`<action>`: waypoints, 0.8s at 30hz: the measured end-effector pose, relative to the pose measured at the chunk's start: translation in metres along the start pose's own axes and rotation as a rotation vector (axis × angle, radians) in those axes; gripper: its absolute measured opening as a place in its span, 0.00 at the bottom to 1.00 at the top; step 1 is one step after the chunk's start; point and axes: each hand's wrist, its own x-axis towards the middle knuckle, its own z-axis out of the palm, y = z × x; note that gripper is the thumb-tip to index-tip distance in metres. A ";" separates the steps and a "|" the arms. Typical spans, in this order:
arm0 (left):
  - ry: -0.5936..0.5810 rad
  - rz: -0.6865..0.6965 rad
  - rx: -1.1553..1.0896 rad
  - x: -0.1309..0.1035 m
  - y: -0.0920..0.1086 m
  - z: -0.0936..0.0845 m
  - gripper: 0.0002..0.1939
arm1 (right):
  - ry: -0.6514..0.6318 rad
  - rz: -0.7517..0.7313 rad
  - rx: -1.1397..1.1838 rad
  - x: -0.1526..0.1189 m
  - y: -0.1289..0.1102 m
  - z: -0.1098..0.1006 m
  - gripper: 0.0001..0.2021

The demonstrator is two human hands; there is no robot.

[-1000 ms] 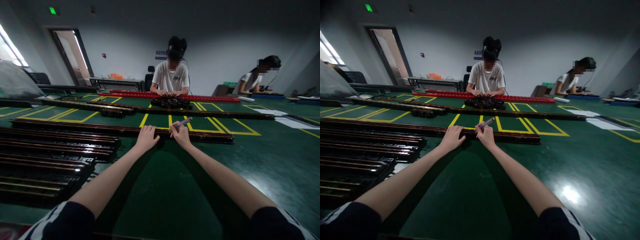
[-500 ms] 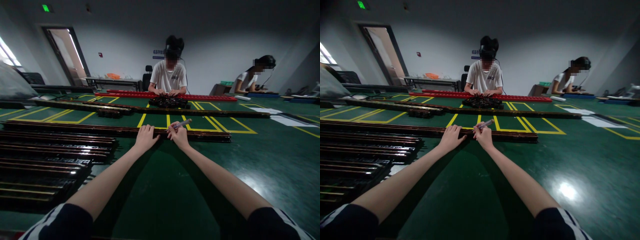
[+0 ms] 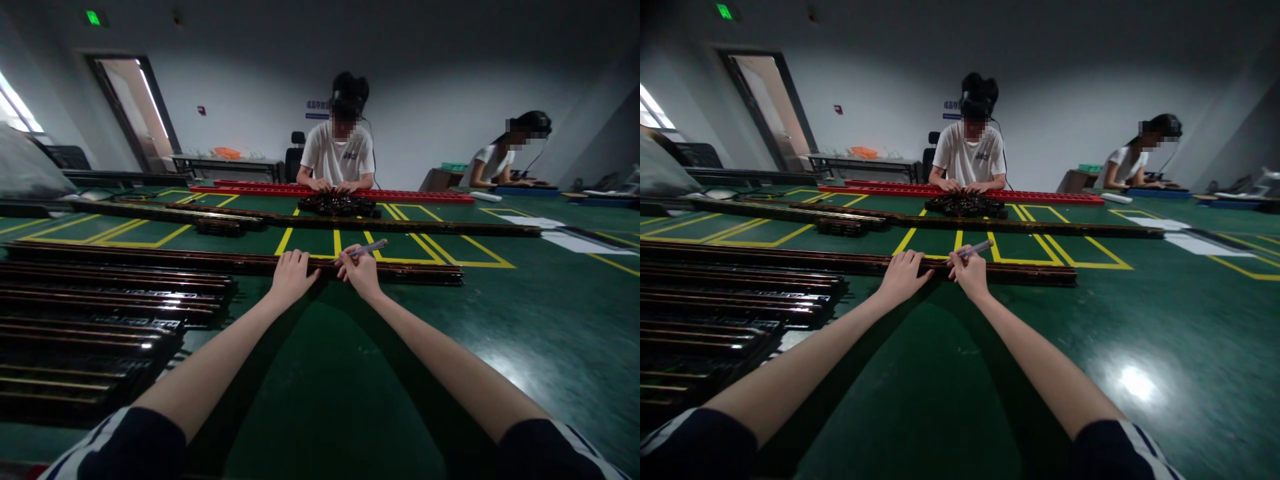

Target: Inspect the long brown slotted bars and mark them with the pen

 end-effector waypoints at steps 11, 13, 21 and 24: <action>0.013 -0.009 0.020 -0.001 0.002 0.000 0.20 | 0.002 0.024 0.022 0.000 -0.002 0.000 0.20; 0.021 -0.011 0.026 -0.001 0.002 0.001 0.20 | 0.006 0.025 0.021 0.000 -0.002 0.000 0.21; 0.018 0.006 0.008 -0.001 0.002 -0.001 0.21 | 0.008 -0.007 -0.001 -0.001 -0.003 -0.001 0.19; 0.021 0.012 0.006 0.000 0.002 0.000 0.20 | 0.036 -0.001 0.002 -0.001 -0.003 0.000 0.18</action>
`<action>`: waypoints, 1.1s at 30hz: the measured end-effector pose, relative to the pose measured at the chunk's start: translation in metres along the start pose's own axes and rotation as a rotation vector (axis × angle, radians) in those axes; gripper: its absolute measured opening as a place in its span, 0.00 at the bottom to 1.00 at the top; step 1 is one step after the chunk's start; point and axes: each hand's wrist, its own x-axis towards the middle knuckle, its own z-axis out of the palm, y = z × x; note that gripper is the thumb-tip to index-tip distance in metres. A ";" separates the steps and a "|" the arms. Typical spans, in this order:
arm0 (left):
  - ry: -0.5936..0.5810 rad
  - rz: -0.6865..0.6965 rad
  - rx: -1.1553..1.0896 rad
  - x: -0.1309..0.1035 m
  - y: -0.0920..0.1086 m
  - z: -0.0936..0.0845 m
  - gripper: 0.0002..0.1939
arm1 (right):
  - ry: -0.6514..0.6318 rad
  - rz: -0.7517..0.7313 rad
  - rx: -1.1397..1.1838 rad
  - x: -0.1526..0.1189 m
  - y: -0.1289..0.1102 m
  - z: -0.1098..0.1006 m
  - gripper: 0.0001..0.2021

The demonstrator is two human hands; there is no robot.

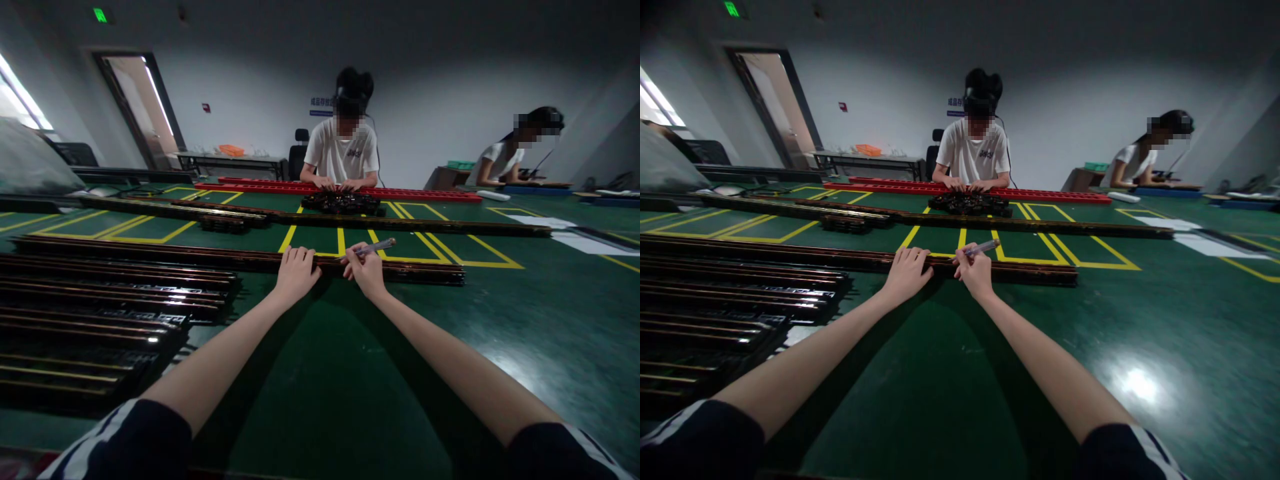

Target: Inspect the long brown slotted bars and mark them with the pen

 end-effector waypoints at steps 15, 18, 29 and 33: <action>-0.009 0.029 -0.028 -0.001 0.000 0.001 0.18 | -0.025 -0.022 -0.020 0.000 0.003 0.001 0.20; -0.014 0.032 -0.038 -0.001 0.000 0.001 0.19 | -0.024 -0.031 -0.039 -0.001 0.003 0.001 0.19; -0.012 0.046 -0.037 -0.001 0.000 0.001 0.21 | 0.010 0.001 -0.011 -0.001 -0.001 0.000 0.21; -0.032 0.055 -0.047 -0.001 -0.001 0.001 0.22 | 0.011 -0.006 0.000 -0.001 0.001 0.000 0.21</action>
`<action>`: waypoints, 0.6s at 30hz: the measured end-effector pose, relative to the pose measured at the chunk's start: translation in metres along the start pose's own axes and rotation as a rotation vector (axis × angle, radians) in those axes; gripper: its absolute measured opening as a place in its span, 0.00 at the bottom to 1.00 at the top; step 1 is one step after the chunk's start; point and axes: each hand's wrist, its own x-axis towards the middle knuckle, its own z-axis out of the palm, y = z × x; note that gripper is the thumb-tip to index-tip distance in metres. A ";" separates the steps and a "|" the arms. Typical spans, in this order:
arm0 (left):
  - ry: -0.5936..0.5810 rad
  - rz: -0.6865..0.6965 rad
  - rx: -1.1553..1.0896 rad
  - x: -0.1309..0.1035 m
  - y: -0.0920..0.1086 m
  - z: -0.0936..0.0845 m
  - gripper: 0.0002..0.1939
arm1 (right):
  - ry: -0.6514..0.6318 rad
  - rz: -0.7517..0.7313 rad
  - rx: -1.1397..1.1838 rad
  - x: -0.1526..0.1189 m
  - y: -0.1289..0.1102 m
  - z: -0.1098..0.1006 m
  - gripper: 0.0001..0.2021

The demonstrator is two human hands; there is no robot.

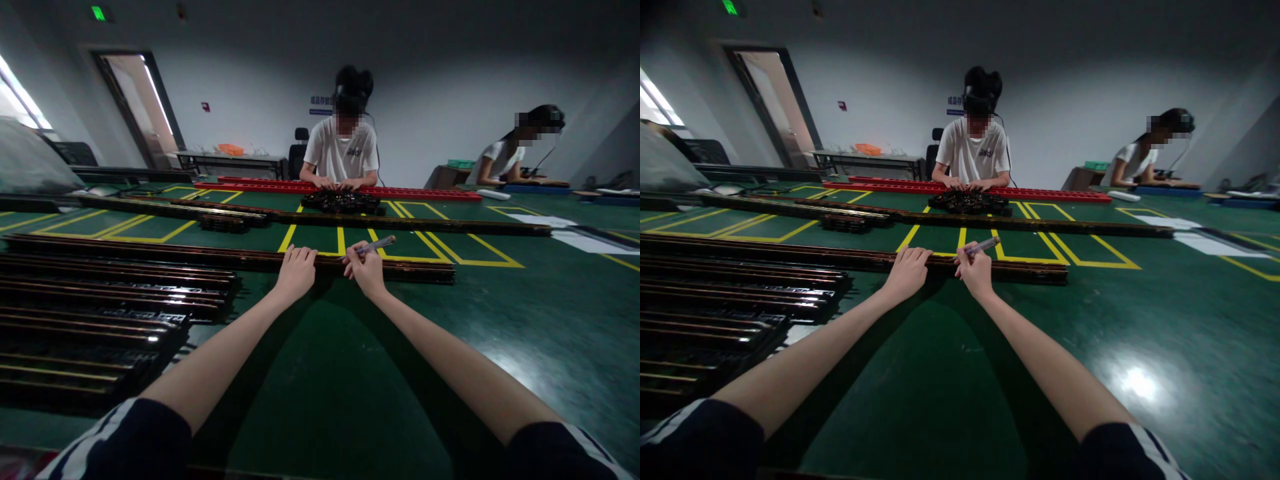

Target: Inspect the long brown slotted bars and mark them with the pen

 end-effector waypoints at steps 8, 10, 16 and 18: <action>-0.016 0.008 -0.018 0.000 0.000 -0.001 0.22 | -0.046 -0.017 -0.039 -0.001 -0.001 -0.001 0.20; -0.017 0.004 -0.020 0.000 0.000 -0.002 0.22 | -0.049 -0.010 -0.040 -0.001 -0.002 -0.001 0.20; -0.011 0.015 -0.028 0.000 -0.001 0.000 0.23 | -0.049 0.008 -0.053 -0.001 -0.004 -0.001 0.20; -0.017 0.013 -0.029 0.000 -0.001 0.000 0.23 | -0.050 0.011 -0.055 -0.001 -0.005 -0.001 0.20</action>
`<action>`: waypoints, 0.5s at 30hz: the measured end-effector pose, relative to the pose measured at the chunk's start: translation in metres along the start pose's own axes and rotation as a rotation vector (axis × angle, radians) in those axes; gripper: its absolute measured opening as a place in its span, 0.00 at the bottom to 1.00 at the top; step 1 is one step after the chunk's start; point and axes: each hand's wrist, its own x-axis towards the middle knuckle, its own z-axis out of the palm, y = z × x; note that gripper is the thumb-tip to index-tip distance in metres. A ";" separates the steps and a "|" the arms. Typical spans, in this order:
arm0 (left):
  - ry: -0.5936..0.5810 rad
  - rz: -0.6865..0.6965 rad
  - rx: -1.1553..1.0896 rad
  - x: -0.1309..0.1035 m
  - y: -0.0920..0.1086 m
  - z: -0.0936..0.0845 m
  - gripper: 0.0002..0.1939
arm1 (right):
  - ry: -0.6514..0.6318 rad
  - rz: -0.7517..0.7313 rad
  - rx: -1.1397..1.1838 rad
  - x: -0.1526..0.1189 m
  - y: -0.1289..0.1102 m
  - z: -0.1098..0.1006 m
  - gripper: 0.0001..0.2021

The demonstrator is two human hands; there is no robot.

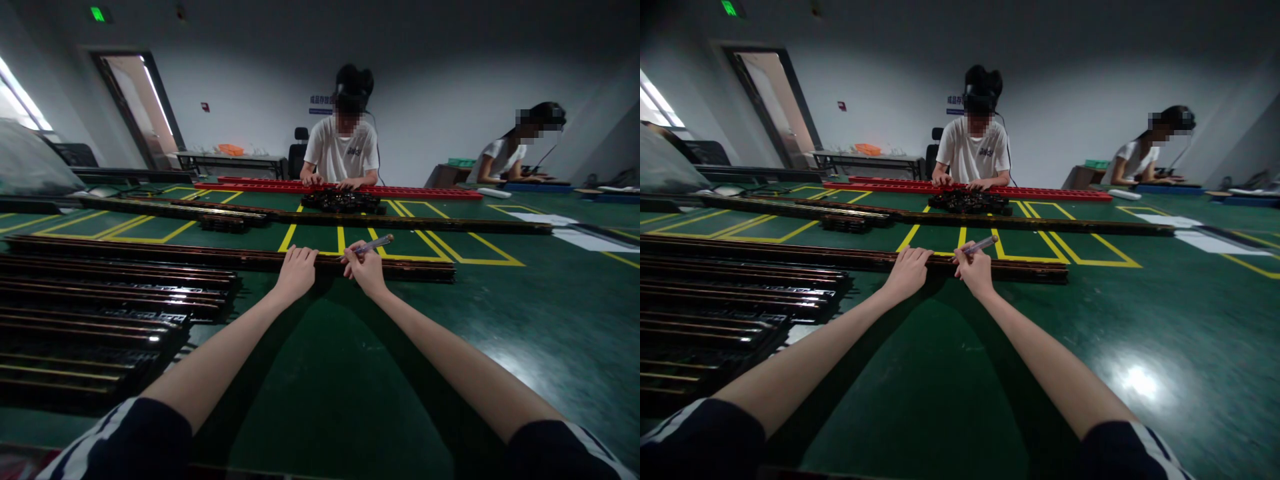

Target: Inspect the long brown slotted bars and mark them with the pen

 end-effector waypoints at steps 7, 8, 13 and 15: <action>0.002 -0.002 -0.017 0.000 0.001 -0.002 0.23 | 0.009 -0.001 0.004 0.001 0.003 0.001 0.19; 0.005 -0.003 -0.015 0.000 0.001 -0.002 0.23 | 0.011 0.000 0.002 0.001 0.003 0.001 0.19; 0.007 -0.001 -0.010 0.000 0.000 0.000 0.24 | 0.013 -0.004 -0.004 0.001 0.003 0.001 0.19; 0.007 0.001 -0.012 0.000 -0.001 0.000 0.23 | 0.014 0.003 0.001 0.000 0.002 0.001 0.19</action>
